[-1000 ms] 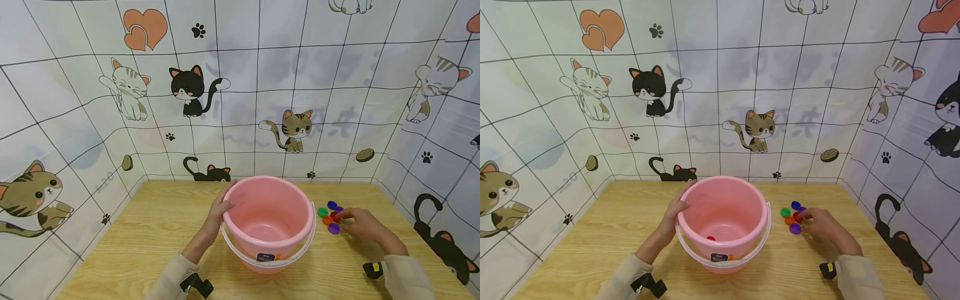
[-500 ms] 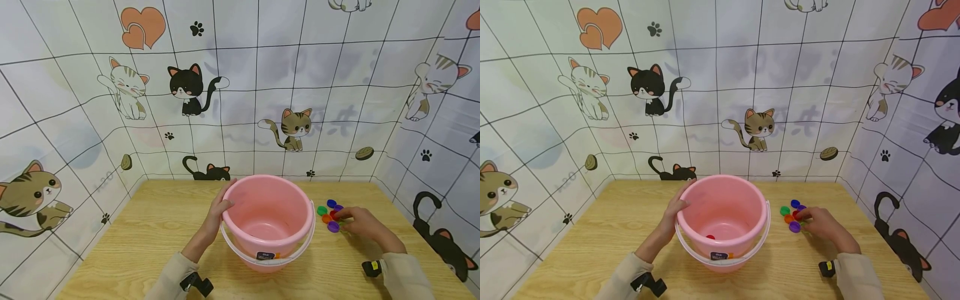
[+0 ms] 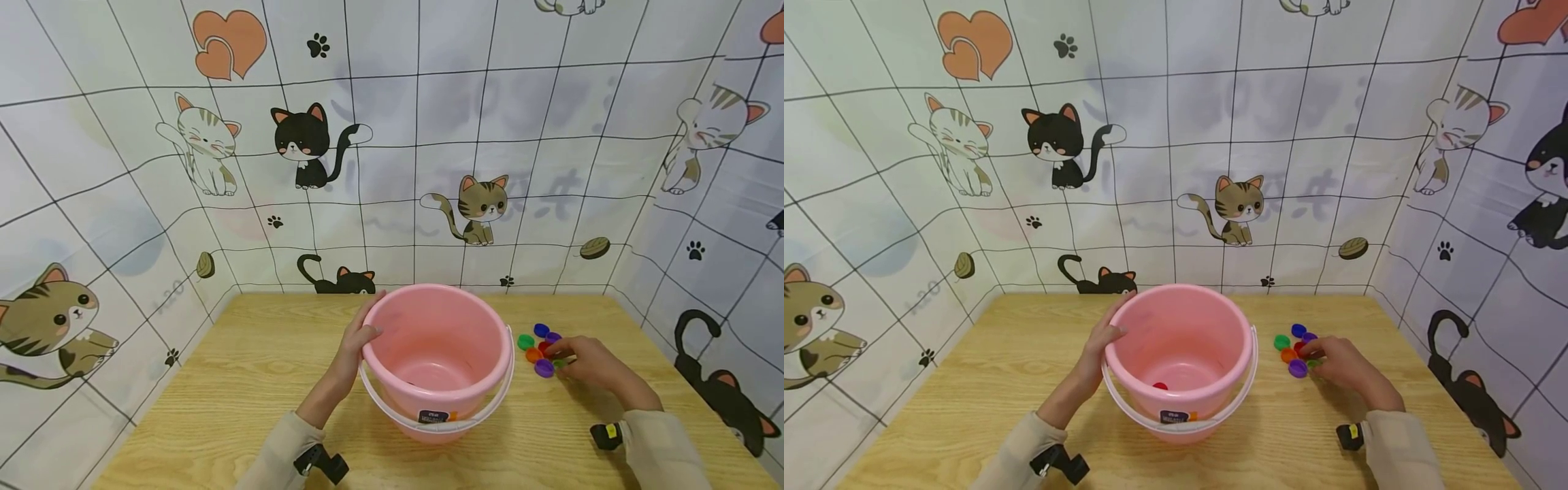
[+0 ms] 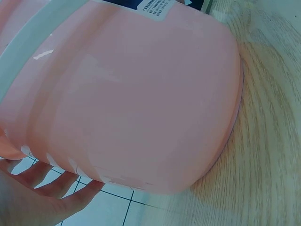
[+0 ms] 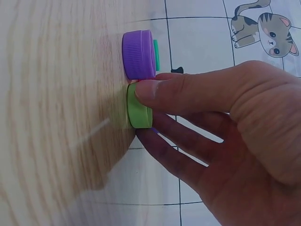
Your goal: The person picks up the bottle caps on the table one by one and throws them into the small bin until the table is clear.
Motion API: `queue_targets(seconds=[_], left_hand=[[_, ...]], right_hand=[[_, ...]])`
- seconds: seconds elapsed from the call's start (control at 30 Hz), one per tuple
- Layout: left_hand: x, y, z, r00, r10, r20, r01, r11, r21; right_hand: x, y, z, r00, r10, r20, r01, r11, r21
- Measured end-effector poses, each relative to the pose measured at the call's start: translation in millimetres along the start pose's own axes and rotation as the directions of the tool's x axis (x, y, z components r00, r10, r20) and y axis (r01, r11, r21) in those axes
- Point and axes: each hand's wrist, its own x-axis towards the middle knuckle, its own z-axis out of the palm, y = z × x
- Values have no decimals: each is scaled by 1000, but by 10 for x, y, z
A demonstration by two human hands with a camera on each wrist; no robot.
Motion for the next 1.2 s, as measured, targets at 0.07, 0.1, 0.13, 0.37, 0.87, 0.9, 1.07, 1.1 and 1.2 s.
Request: queue_targets(seconds=[0.07, 0.1, 0.13, 0.37, 0.87, 0.9, 1.07, 1.1, 1.2], left_hand=[[0, 1, 0, 1000, 1, 2, -1, 1000, -2], [-1, 2, 1, 1000, 1, 2, -1, 1000, -3], [0, 2, 2, 1000, 2, 1, -2, 1000, -2], [-6, 16, 7, 1000, 1, 0, -1, 1000, -3], [-6, -1, 1, 1000, 9, 1, -9, 1000, 6], [-5, -2, 0, 1000, 10, 1, -10, 1000, 7], [-4, -4, -3, 1000, 10, 3, -10, 1000, 7], [-4, -4, -3, 1000, 10, 4, -10, 1000, 6], [-5, 0, -2, 1000, 11, 4, -11, 1000, 6]], right_hand=[[7, -1, -3, 1000, -3, -1, 3, 1000, -7], [10, 0, -1, 1000, -3, -2, 3, 1000, -9], [10, 0, -1, 1000, -1, -1, 1, 1000, -7], [-1, 1, -3, 1000, -3, 1, 3, 1000, 15], [-14, 8, 4, 1000, 4, -1, -4, 1000, 22], [-13, 6, 3, 1000, 5, -1, -5, 1000, 22], [-15, -4, 3, 1000, 16, 3, -16, 999, 27], [-15, -4, 2, 1000, 12, 4, -12, 999, 30], [-18, -7, -2, 1000, 7, 2, -7, 1000, 30]])
